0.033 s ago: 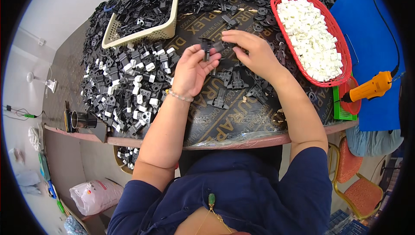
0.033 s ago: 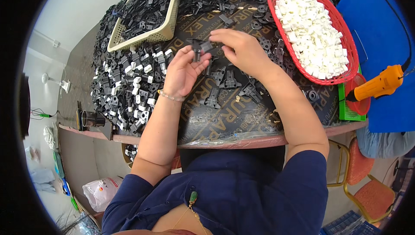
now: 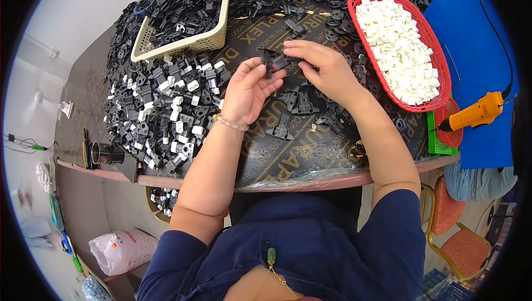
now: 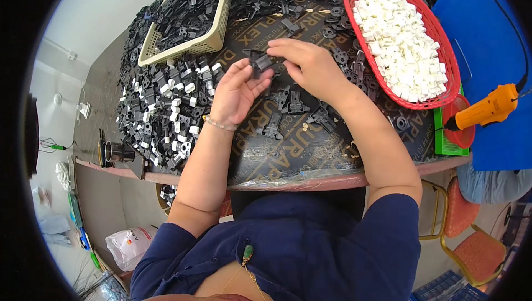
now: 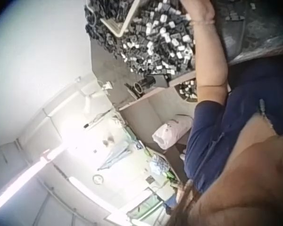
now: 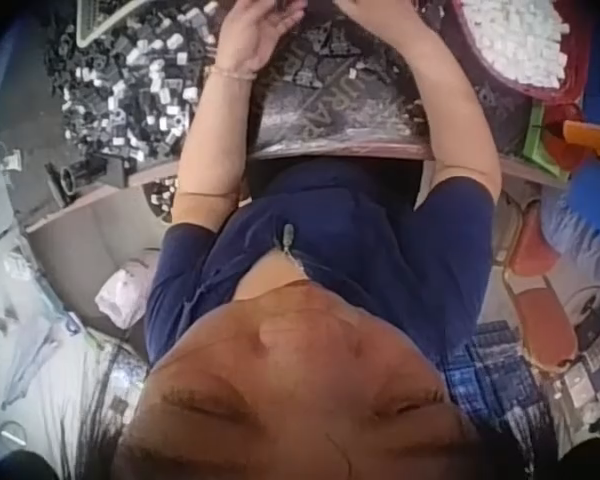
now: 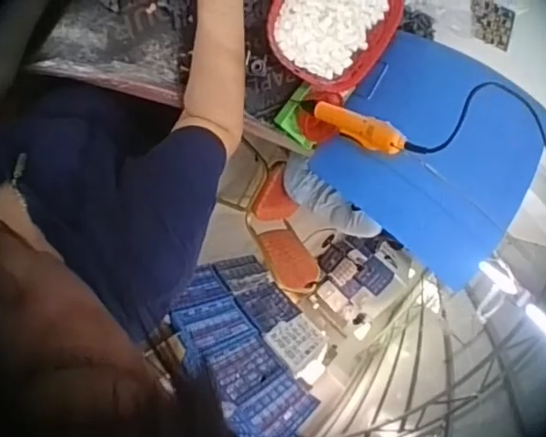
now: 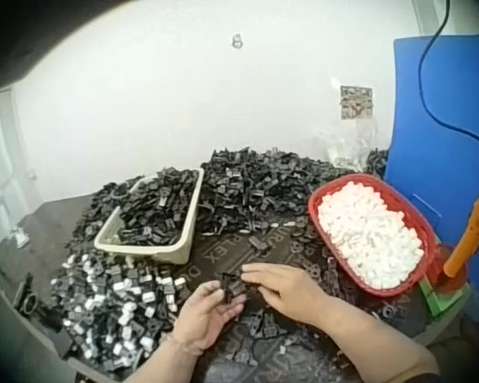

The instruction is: The person assembles small black and white plastic components by hand at a workbench.

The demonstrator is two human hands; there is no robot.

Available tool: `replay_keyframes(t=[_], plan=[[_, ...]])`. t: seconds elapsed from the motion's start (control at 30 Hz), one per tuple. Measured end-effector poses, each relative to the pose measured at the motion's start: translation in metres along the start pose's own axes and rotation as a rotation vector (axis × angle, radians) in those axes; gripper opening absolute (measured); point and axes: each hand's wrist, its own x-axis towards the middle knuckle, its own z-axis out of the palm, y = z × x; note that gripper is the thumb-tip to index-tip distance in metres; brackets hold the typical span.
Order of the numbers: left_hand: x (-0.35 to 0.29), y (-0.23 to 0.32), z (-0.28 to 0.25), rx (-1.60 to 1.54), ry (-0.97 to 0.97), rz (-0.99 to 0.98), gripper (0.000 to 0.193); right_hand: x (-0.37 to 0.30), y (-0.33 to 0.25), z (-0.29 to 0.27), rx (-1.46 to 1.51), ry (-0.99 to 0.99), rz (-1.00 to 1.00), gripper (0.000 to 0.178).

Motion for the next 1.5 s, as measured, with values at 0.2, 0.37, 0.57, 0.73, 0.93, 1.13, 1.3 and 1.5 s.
replay_keyframes(t=[0.2,0.37,0.57,0.73,0.93,1.13,1.3,1.5], plan=[[-0.003,0.0,0.002,-0.123,-0.149,-0.116,0.022,-0.002,-0.015,0.006,0.179,0.017,0.087,0.028],[-0.005,0.002,0.003,-0.115,-0.134,-0.134,0.023,0.0,-0.017,0.006,0.262,0.086,0.225,0.028],[-0.006,0.0,0.004,-0.159,-0.157,-0.166,0.024,0.0,-0.018,0.008,0.29,0.13,0.189,0.033],[-0.006,-0.003,0.002,-0.125,-0.212,-0.126,0.031,-0.003,-0.015,0.003,0.155,0.092,0.049,0.038],[-0.012,-0.01,0.012,0.218,-0.207,0.135,0.04,0.002,-0.028,-0.006,0.258,0.079,0.157,0.036],[-0.012,-0.014,0.01,0.535,-0.113,0.236,0.031,-0.001,-0.016,-0.008,0.54,-0.108,0.473,0.028],[-0.016,-0.012,0.011,0.624,-0.144,0.253,0.022,-0.002,-0.017,-0.012,0.506,-0.105,0.434,0.026],[-0.016,-0.013,0.013,0.433,-0.058,0.2,0.019,0.007,-0.016,-0.066,0.103,-0.037,0.481,0.034]])
